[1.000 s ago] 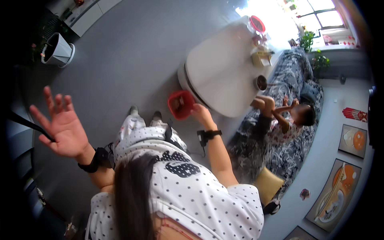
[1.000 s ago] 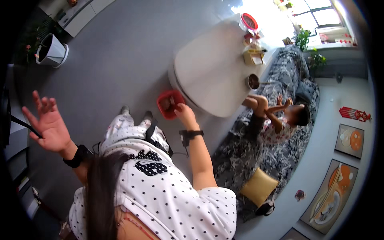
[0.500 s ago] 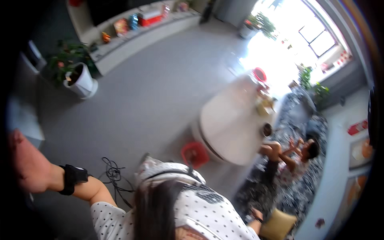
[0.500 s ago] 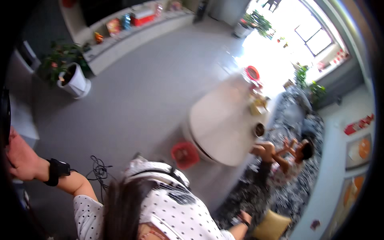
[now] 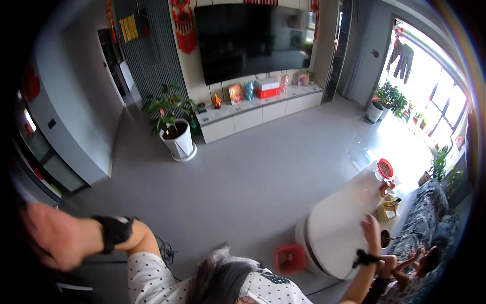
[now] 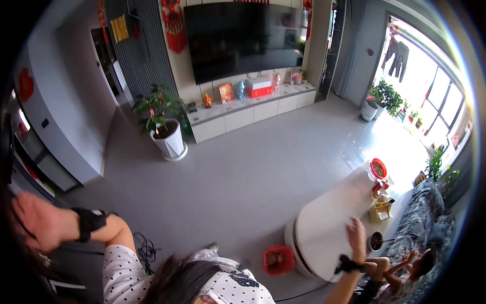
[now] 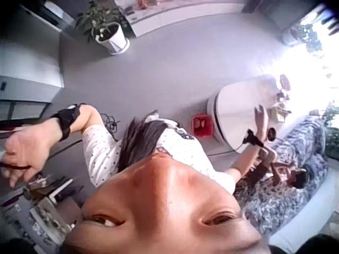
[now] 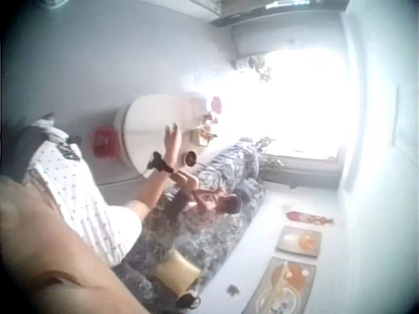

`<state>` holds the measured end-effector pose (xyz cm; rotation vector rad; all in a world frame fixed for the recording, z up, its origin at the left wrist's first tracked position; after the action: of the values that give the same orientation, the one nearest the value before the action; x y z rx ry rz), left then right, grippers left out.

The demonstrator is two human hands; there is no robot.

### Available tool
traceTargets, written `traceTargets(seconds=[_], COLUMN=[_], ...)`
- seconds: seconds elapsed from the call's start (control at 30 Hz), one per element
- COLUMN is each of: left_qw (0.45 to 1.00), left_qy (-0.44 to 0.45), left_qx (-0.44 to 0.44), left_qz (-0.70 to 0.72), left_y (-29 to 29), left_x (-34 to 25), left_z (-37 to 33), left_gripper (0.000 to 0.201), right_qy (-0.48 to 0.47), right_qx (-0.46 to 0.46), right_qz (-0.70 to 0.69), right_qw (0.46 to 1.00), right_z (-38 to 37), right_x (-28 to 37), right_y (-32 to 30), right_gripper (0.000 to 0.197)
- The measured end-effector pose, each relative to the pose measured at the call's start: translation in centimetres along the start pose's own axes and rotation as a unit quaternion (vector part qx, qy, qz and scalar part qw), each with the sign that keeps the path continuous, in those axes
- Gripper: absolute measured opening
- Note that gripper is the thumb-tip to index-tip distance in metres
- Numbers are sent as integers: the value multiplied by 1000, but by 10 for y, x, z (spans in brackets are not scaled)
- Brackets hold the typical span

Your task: The person wipes the surface of a dining table with a cloth, walks to a bathroom sink to rinse the cloth, then goes to a bedroom to fold a pillowcase on a bed.

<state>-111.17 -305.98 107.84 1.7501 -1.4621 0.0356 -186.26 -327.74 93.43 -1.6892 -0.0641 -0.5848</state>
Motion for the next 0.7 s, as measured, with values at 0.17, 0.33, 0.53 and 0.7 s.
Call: traceTargets(seconds=[0.17,0.33,0.53,0.7], left_qw=[993,984,964,817], left_qy=[-35,131,-122,-464], left_qx=[41,82,193,175], left_qz=[109,-85,-136,-293], left_y=[50,-29,-143,-239], left_x=[-29,-55,-35,-2], left_z=[33,29,47,126], left_gripper=[15,27,81,38], right_qy=[-186,-347,-408,-315], right_qx=[291,418,528,584], right_qz=[8,7,35,51], right_qw=[938,840,744,747], right_z=[8,85,166,158], right_x=[237,384,453,464], right_y=[198,309,403,471], right_gripper=[35,40,36,40])
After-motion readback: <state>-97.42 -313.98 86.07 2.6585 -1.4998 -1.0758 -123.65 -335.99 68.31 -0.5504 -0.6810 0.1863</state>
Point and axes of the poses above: each hand's wrist, its own z-axis away from the middle knuckle, its own y-axis out of the palm, x = y × z, the point moved 5 cm from there along -z, towards the middle knuckle, and after that the axes turned 15 degrees about y, right-handed, at the moved point
